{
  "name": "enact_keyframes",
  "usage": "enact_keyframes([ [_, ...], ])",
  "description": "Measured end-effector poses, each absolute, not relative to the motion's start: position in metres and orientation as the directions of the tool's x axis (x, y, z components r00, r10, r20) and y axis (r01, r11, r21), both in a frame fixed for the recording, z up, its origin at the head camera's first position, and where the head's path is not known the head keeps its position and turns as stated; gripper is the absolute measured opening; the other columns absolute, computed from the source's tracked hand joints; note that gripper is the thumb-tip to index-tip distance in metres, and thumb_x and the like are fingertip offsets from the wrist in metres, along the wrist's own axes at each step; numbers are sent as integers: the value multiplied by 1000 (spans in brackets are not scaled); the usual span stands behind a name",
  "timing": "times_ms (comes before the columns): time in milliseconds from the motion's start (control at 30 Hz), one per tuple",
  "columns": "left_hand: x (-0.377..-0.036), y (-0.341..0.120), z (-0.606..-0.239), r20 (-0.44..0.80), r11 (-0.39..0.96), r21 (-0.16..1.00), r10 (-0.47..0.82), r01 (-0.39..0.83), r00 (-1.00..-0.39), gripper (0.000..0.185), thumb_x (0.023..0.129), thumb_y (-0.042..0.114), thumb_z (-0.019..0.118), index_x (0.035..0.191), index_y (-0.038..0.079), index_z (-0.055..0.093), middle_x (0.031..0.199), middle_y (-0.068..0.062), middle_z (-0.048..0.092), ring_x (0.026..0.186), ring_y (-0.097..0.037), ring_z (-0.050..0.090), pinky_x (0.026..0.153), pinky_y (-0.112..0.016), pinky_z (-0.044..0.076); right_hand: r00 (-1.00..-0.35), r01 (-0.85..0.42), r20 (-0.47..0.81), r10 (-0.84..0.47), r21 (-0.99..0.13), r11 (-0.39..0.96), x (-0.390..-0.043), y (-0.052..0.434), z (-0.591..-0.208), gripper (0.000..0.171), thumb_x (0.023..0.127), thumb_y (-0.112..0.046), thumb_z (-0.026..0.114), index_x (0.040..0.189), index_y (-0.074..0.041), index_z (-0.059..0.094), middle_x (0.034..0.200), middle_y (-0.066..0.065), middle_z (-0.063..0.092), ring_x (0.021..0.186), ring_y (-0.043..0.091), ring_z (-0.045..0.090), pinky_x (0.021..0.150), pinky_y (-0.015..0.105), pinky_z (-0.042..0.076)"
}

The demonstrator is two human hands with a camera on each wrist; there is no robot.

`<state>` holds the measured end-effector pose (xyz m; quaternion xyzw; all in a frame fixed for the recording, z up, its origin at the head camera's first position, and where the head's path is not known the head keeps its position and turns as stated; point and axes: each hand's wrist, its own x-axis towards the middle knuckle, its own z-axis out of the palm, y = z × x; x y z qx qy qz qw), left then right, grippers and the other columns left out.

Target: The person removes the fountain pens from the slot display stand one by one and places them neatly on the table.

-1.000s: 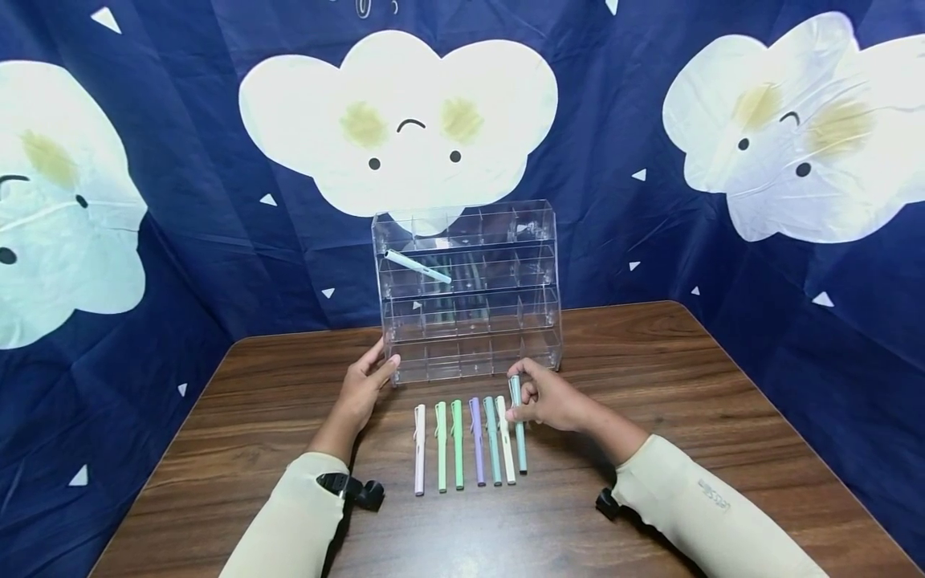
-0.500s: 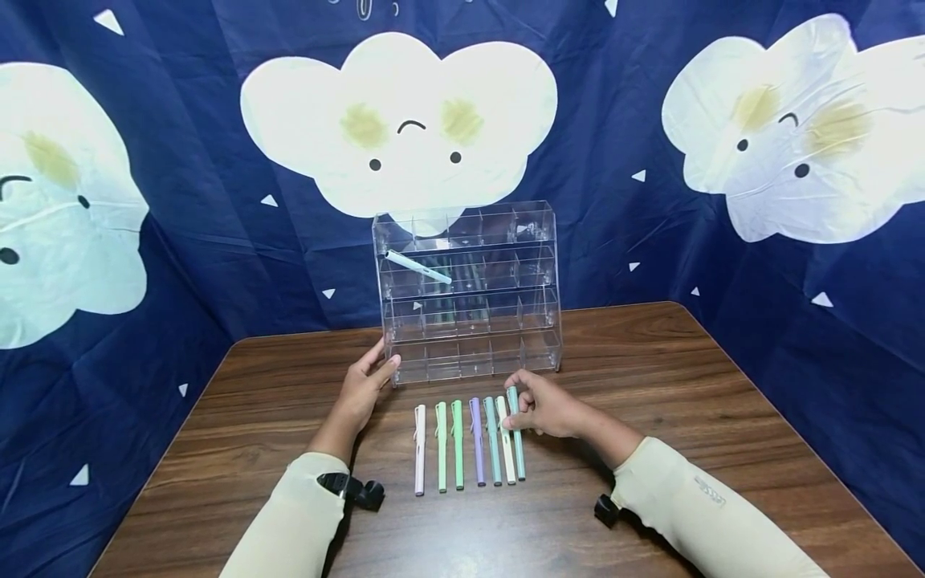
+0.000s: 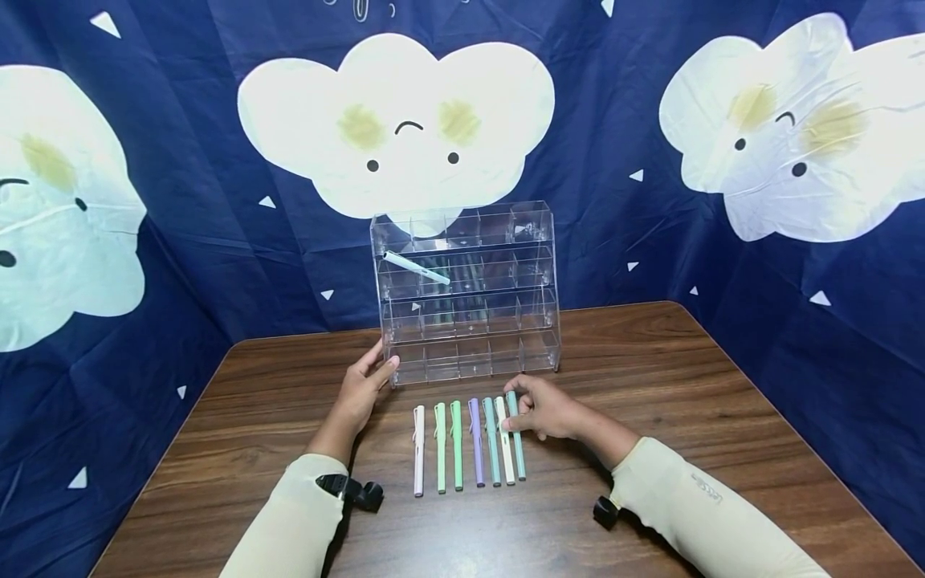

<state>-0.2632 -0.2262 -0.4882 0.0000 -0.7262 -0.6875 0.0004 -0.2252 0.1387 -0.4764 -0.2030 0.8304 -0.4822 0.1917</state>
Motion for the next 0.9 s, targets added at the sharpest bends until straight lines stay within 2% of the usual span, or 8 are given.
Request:
enact_keyframes([
  [900,-263,-226,-488,-1,39,999,-3,-1,-1000,67,111,15,65,172,16,36,172,-21,43,112,14,58,97,-5,51,-856,-164,-108,-506,-871,463,-222,136,-474,71,93,-11,87,149,12,51,70,-1,57,46,10,48,45,20,43],
])
